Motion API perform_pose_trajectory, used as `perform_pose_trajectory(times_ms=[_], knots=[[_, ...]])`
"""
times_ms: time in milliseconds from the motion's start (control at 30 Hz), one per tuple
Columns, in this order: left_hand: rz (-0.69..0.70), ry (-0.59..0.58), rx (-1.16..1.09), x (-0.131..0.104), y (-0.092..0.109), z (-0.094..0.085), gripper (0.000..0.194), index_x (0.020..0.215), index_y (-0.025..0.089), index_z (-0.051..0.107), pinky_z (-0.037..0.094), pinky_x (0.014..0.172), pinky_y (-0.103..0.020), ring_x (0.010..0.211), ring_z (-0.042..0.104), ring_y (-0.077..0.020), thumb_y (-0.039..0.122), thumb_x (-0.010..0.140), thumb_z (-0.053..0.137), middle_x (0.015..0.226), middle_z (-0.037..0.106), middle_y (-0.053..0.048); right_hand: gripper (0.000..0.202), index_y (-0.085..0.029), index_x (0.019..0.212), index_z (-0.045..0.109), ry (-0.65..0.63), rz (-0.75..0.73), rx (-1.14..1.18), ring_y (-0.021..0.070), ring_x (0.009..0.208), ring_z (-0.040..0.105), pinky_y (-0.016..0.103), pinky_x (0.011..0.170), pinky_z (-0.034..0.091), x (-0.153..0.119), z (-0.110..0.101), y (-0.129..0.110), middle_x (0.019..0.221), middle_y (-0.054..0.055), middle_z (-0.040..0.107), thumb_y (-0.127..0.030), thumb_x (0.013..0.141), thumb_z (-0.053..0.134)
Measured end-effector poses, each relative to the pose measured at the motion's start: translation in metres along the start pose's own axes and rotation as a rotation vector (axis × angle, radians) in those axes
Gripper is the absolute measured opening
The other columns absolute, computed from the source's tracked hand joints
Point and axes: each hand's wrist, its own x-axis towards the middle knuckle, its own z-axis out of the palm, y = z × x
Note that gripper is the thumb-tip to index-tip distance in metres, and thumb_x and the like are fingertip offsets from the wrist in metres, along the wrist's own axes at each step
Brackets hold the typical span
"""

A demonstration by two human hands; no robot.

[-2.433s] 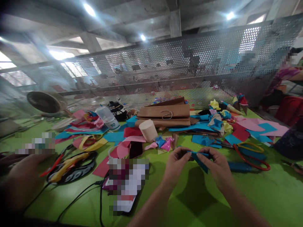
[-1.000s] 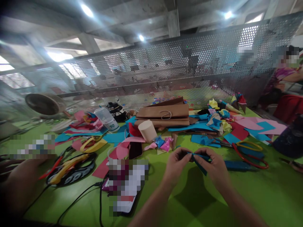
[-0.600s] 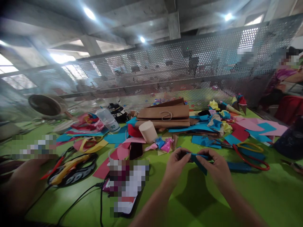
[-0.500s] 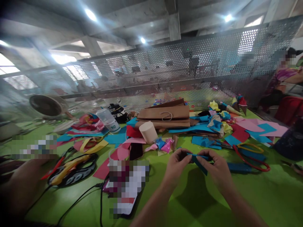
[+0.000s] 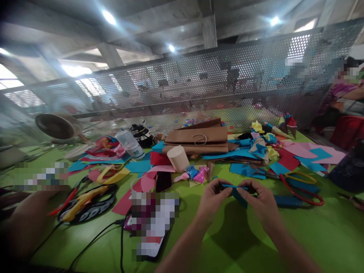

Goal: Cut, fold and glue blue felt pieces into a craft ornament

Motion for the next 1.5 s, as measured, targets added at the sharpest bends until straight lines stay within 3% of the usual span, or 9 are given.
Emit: perform_pose_trajectory(times_ms=[600,833,1500], knots=[[-0.029,0.031,-0.042,0.0,0.001,-0.001,0.033,0.085,0.014,0.07,0.047,0.066,-0.025,0.066,0.057,-0.0121,0.036,0.067,0.087,0.069,0.061,0.0,0.035,-0.022,0.088,0.072,0.02,0.066,0.08,0.0182,0.076,0.057,0.03,0.067,0.046,-0.001,-0.006,0.002,0.082,0.002,0.067,-0.055,0.078,0.076],[-0.025,-0.001,-0.034,-0.001,0.002,0.001,0.031,0.084,0.014,0.071,0.046,0.067,-0.025,0.068,0.058,-0.0125,0.035,0.067,0.087,0.072,0.065,-0.002,0.037,-0.023,0.096,0.072,-0.044,0.073,0.088,0.0188,0.078,0.059,0.031,0.07,0.047,0.0,-0.003,0.008,0.087,0.002,0.069,-0.055,0.079,0.076],[-0.028,0.026,-0.072,-0.003,0.01,0.002,0.026,0.081,0.014,0.071,0.046,0.067,-0.024,0.066,0.06,-0.0118,0.03,0.068,0.085,0.071,0.066,-0.002,0.035,-0.025,0.093,0.072,0.026,0.06,0.028,0.0236,0.079,0.062,0.036,0.071,0.05,-0.002,0.0,0.008,0.088,0.004,0.071,-0.057,0.078,0.075]])
